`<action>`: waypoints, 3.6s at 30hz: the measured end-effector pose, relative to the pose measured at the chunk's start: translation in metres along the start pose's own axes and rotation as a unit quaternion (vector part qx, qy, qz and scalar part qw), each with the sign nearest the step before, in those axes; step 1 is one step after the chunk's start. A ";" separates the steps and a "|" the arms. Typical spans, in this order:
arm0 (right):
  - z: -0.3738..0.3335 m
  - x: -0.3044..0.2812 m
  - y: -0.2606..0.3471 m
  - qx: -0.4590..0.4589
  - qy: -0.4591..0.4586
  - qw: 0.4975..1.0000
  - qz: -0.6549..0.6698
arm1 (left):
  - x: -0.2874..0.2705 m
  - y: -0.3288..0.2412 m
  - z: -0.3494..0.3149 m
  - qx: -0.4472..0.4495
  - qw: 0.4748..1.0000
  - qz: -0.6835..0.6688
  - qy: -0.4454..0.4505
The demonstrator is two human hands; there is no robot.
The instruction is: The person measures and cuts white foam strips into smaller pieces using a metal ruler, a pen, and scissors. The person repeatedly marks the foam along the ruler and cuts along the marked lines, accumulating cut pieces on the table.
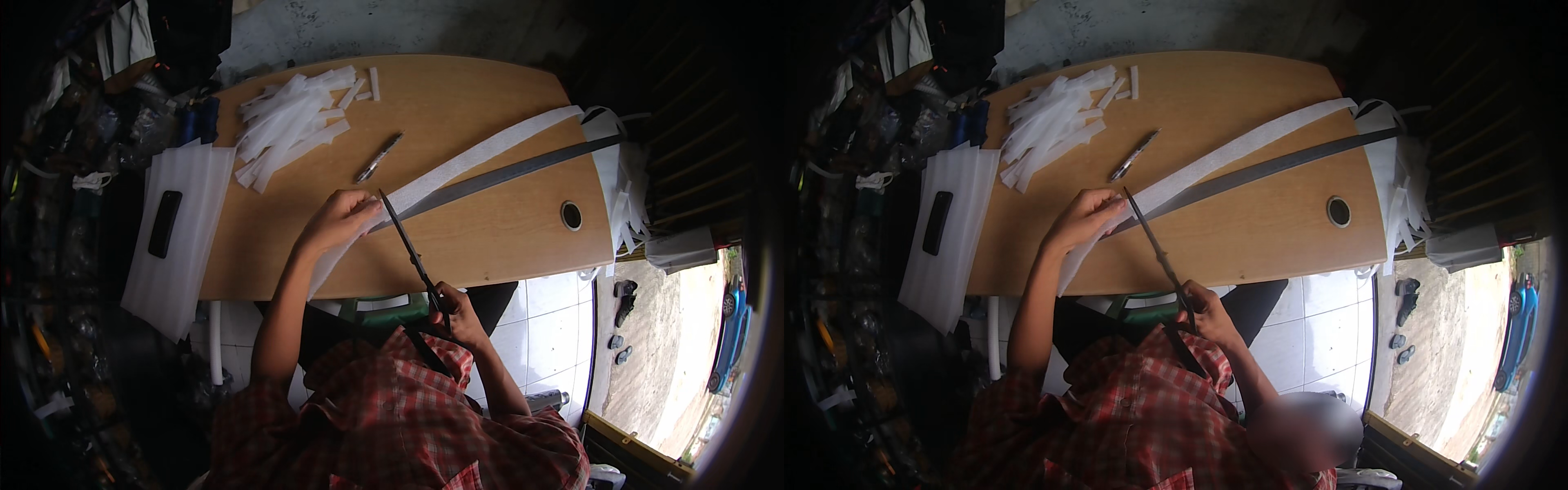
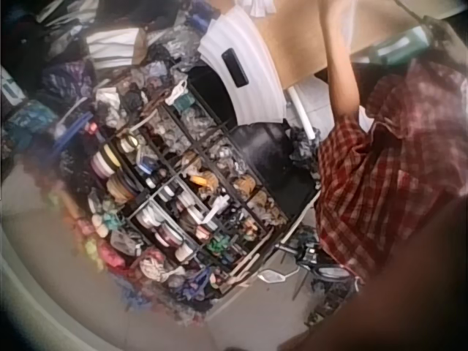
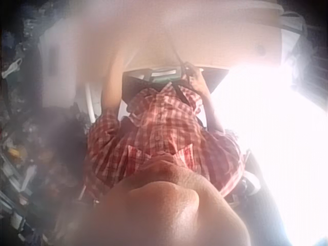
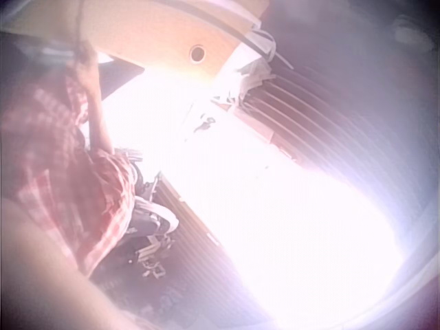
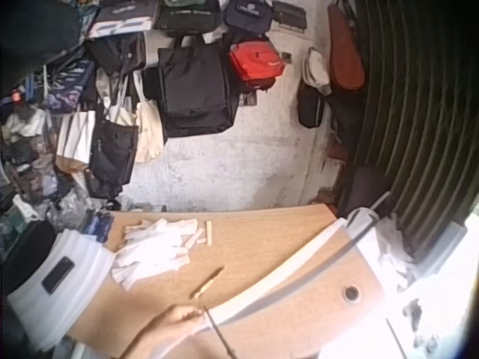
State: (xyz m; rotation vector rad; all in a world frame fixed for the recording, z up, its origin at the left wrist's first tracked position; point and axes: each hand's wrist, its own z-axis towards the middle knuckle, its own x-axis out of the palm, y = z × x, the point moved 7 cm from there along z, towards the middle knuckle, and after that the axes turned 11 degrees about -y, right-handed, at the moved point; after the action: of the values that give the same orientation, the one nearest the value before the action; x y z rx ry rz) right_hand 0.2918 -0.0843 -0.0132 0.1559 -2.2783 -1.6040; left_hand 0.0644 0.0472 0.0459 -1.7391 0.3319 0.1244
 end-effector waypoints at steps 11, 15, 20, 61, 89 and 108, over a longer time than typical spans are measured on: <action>0.024 0.029 0.010 -0.085 -0.034 0.995 0.031 | -0.034 -0.019 -0.042 0.026 0.913 -0.278 -0.296; 0.038 0.042 0.016 -0.093 -0.046 0.994 0.034 | -0.011 -0.022 -0.053 0.009 0.910 -0.317 -0.266; 0.045 0.051 0.020 -0.091 -0.083 0.990 -0.065 | 0.018 0.001 -0.064 -0.028 0.901 -0.346 -0.261; 0.021 0.005 0.012 -0.126 -0.160 0.974 -0.102 | -0.045 0.343 -0.151 -0.022 0.857 0.405 -0.316; 0.080 -0.008 0.072 -0.217 -0.255 0.819 -0.466 | -0.087 0.093 -0.187 0.196 0.748 0.335 -0.538; 0.124 0.004 0.096 -0.079 -0.211 0.739 -0.635 | -0.101 0.087 -0.164 0.104 0.813 0.253 -0.514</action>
State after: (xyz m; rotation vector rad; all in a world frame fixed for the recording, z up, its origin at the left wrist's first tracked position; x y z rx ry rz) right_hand 0.2566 0.0590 0.0397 1.7999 -2.3724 -2.6025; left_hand -0.0736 -0.1114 0.0228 -1.1050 -0.0211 1.3144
